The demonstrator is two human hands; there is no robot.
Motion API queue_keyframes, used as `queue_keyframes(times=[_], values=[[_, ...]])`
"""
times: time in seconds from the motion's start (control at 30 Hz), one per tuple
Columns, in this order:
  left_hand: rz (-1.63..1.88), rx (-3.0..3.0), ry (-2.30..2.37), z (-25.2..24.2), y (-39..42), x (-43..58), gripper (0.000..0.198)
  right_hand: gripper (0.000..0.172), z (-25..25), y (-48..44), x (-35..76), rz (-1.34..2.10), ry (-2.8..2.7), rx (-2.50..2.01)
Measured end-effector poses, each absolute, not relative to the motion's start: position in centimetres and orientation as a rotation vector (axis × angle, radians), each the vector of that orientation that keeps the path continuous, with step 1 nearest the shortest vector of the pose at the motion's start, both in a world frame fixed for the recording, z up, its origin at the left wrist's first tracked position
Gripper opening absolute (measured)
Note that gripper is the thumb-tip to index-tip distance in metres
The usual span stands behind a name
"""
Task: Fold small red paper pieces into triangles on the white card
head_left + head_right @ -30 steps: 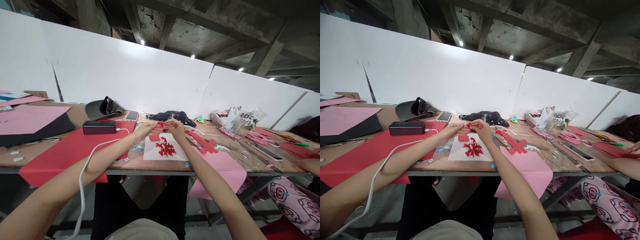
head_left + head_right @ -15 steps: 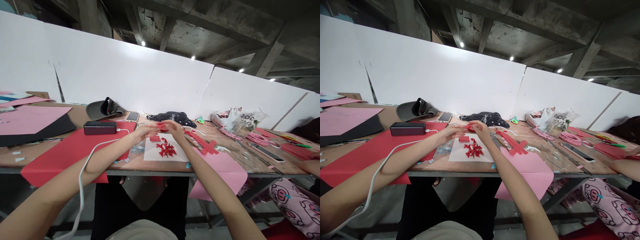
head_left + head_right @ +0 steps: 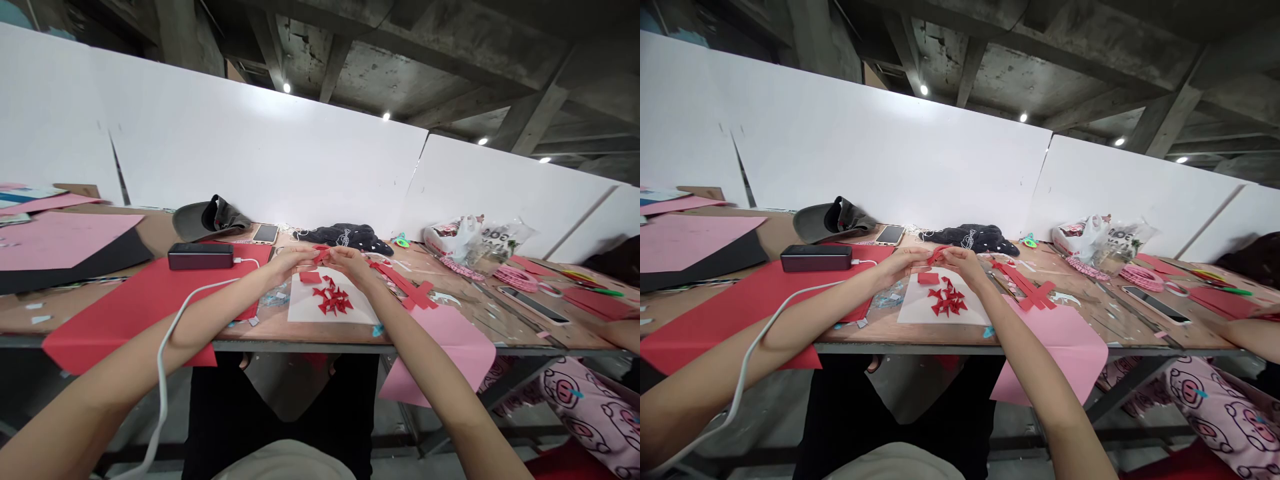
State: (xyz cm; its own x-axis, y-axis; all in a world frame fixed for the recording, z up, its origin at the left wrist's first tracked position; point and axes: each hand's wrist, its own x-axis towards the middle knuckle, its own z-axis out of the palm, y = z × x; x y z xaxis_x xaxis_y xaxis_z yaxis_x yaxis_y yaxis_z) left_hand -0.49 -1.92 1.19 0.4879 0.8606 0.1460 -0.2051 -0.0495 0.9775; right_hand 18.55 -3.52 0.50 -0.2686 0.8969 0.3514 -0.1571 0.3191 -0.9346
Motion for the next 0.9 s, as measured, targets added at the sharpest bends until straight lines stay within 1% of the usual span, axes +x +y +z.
queue_keyframes(times=[0.17,0.67,0.77,0.87,0.9], values=[[0.967,1.382,0.590,1.03,-1.72,-0.49,0.031,0.024,0.46,-3.52,18.58,1.195,-1.483,-0.783],[1.095,1.668,0.655,1.56,-2.62,-0.31,0.025,0.021,0.00,-2.81,18.92,0.906,-1.696,-0.869],[1.077,1.626,0.671,1.53,-2.60,-0.33,0.023,0.019,-0.03,-2.85,18.70,0.794,-1.741,-0.873],[1.019,1.479,0.720,1.53,-2.31,-0.40,0.021,0.015,0.27,-3.34,18.24,0.571,-1.758,-0.825],[0.984,1.408,0.729,1.54,-2.14,-0.43,0.021,0.018,0.40,-3.53,18.10,0.517,-1.774,-0.785]])
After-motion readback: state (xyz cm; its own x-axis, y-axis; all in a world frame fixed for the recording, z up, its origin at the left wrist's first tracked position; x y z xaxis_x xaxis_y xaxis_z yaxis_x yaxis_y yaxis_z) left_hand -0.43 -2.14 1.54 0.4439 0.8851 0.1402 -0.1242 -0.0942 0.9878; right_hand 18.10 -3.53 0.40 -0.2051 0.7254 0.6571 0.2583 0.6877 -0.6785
